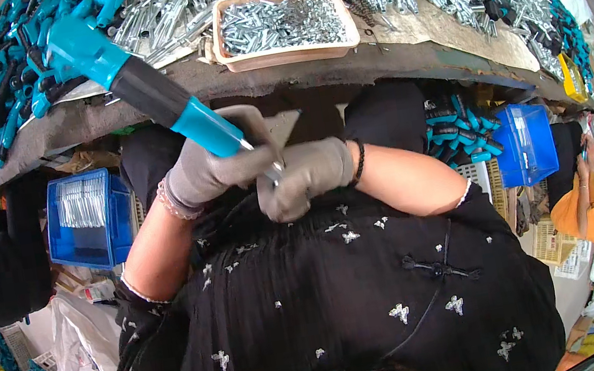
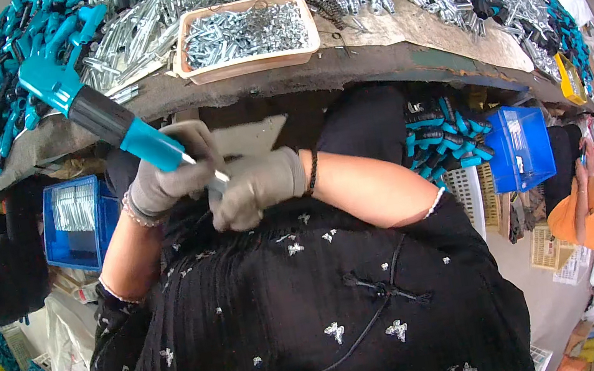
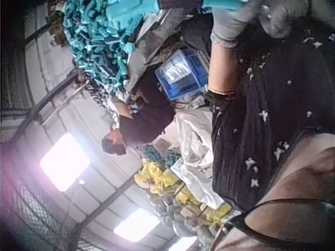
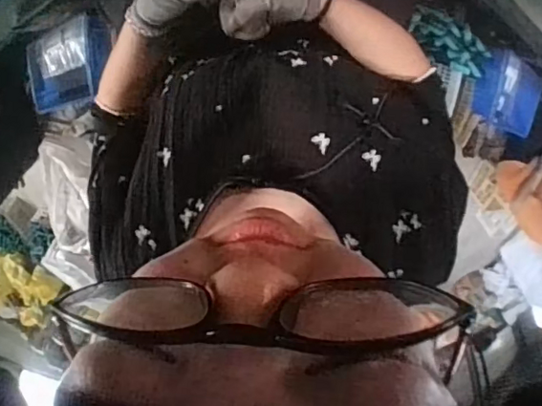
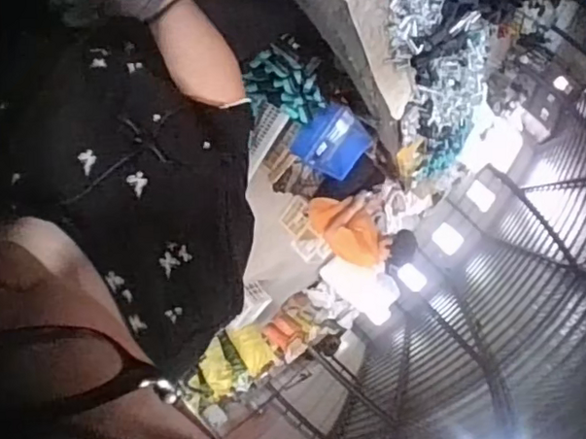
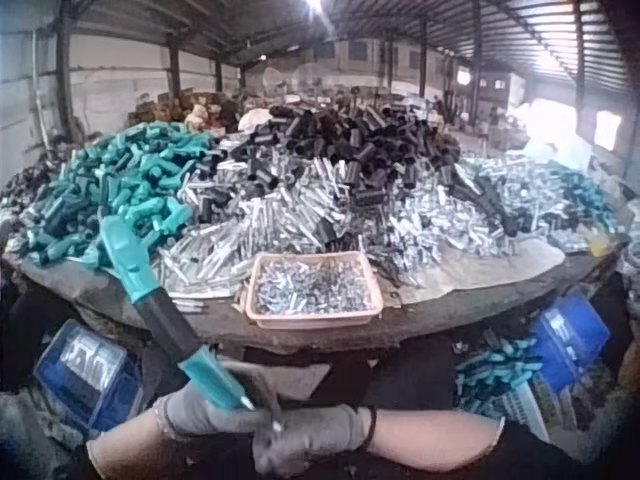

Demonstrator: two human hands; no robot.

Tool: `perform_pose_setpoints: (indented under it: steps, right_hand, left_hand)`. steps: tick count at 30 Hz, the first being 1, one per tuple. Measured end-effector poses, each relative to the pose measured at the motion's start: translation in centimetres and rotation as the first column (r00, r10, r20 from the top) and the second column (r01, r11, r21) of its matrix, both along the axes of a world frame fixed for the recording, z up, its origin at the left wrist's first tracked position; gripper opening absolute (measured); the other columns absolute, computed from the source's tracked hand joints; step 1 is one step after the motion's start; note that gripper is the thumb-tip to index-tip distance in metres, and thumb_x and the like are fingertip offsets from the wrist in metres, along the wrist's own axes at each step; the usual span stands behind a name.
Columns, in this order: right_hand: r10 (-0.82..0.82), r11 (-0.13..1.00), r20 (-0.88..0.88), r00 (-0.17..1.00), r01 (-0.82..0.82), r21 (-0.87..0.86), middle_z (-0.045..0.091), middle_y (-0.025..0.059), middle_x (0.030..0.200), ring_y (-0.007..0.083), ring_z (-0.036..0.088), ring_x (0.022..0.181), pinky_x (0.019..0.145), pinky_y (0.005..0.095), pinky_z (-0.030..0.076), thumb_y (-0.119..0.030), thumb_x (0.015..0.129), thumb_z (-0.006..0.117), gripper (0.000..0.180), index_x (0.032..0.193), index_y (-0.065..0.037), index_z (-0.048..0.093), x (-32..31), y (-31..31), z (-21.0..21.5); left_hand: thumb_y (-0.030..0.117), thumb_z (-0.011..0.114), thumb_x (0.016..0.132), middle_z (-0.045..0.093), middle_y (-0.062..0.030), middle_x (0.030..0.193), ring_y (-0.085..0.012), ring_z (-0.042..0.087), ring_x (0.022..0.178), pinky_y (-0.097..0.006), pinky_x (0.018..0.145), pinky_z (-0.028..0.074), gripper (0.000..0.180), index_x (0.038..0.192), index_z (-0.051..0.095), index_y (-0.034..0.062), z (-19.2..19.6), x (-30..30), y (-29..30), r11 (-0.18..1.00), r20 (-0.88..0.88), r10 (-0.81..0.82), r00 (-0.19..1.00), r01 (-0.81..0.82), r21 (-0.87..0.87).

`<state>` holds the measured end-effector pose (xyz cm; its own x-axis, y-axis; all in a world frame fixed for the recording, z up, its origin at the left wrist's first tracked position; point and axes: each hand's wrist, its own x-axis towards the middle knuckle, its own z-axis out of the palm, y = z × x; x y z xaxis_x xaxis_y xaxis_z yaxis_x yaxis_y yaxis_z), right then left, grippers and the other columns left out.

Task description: Assembling hardware components by inserting metal rods and screws into blue plastic handles.

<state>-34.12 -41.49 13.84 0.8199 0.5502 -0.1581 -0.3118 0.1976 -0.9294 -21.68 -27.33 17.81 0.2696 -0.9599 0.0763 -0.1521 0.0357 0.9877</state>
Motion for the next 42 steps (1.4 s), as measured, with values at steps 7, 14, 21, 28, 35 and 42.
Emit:
perform_pose_setpoints:
  steps: [7, 14, 21, 28, 35, 42]
  right_hand:
    - [-0.36, 0.683, 0.524, 0.772, 0.6, -0.415, 0.064, 0.0124, 0.064, 0.0308, 0.063, 0.062, 0.061, 0.0407, 0.049, -0.025, 0.078, 0.073, 0.024, 0.075, -0.002, 0.066, 2.2, -1.3, -0.7]
    - [-0.02, 0.361, 0.707, 0.707, 0.664, -0.654, 0.066, 0.0174, 0.079, 0.0383, 0.065, 0.081, 0.073, 0.0476, 0.051, -0.034, 0.076, 0.076, 0.037, 0.08, 0.001, 0.066, 0.8, -2.9, -2.9]
    - [0.171, 0.973, 0.19, 0.967, -0.135, -0.186, 0.058, 0.006, 0.068, 0.0153, 0.057, 0.067, 0.062, 0.03, 0.044, -0.013, 0.084, 0.067, 0.016, 0.074, -0.003, 0.059, 1.4, -3.6, -3.2]
    - [-0.47, 0.725, 0.34, 0.815, 0.576, -0.378, 0.068, 0.0163, 0.116, 0.0263, 0.066, 0.105, 0.088, 0.0362, 0.053, -0.046, 0.1, 0.052, 0.052, 0.124, -0.001, 0.06, -3.4, -4.3, 1.0]
    - [-0.735, 0.677, -0.163, 0.658, 0.697, -0.236, 0.068, 0.015, 0.09, 0.022, 0.068, 0.066, 0.06, 0.0345, 0.057, -0.036, 0.097, 0.061, 0.062, 0.143, 0.001, 0.041, -8.8, -10.4, -4.7]
    - [-0.778, 0.56, -0.227, 0.585, 0.485, -0.672, 0.063, 0.0103, 0.078, 0.0173, 0.063, 0.06, 0.054, 0.0306, 0.052, -0.021, 0.089, 0.068, 0.042, 0.121, 0.003, 0.055, -2.5, -11.2, -6.1]
  left_hand:
    - [0.01, 0.074, 0.081, 0.064, -0.0015, 0.075, -0.0082, 0.06, 0.072, -0.026, 0.062, 0.047, 0.014, 0.089, 0.066, 0.0023, -0.4, -1.1, -2.2, 0.978, -0.126, 0.181, 0.975, -0.193, -0.084]
    - [-0.004, 0.07, 0.081, 0.057, -0.0036, 0.065, -0.0119, 0.056, 0.055, -0.028, 0.05, 0.042, 0.01, 0.08, 0.061, 0.0013, -2.7, -3.4, -2.5, 0.878, 0.174, 0.417, 0.892, -0.346, -0.33]
    - [0.017, 0.08, 0.075, 0.066, -0.0018, 0.082, -0.0116, 0.06, 0.07, -0.028, 0.061, 0.049, 0.029, 0.096, 0.066, 0.0017, -1.5, 0.0, -4.4, 0.888, 0.104, -0.162, 0.981, 0.191, -0.417]
    - [0.022, 0.079, 0.077, 0.07, -0.0035, 0.087, -0.0224, 0.067, 0.07, -0.038, 0.068, 0.053, 0.036, 0.108, 0.064, 0.0102, -5.7, 0.4, -2.5, 0.998, 0.531, 0.055, 0.845, -0.038, -0.043]
    - [0.044, 0.074, 0.081, 0.067, -0.0092, 0.088, -0.0269, 0.067, 0.087, -0.043, 0.075, 0.051, 0.046, 0.113, 0.062, 0.0135, -12.2, 1.5, -3.8, 0.92, 0.955, -0.174, 0.241, -0.305, 0.245]
    - [0.035, 0.069, 0.086, 0.067, -0.0157, 0.115, -0.0348, 0.063, 0.112, -0.043, 0.097, 0.047, 0.058, 0.137, 0.054, 0.0131, -16.8, 7.2, -2.9, 0.768, 0.745, -0.06, 0.664, -0.446, 0.46]
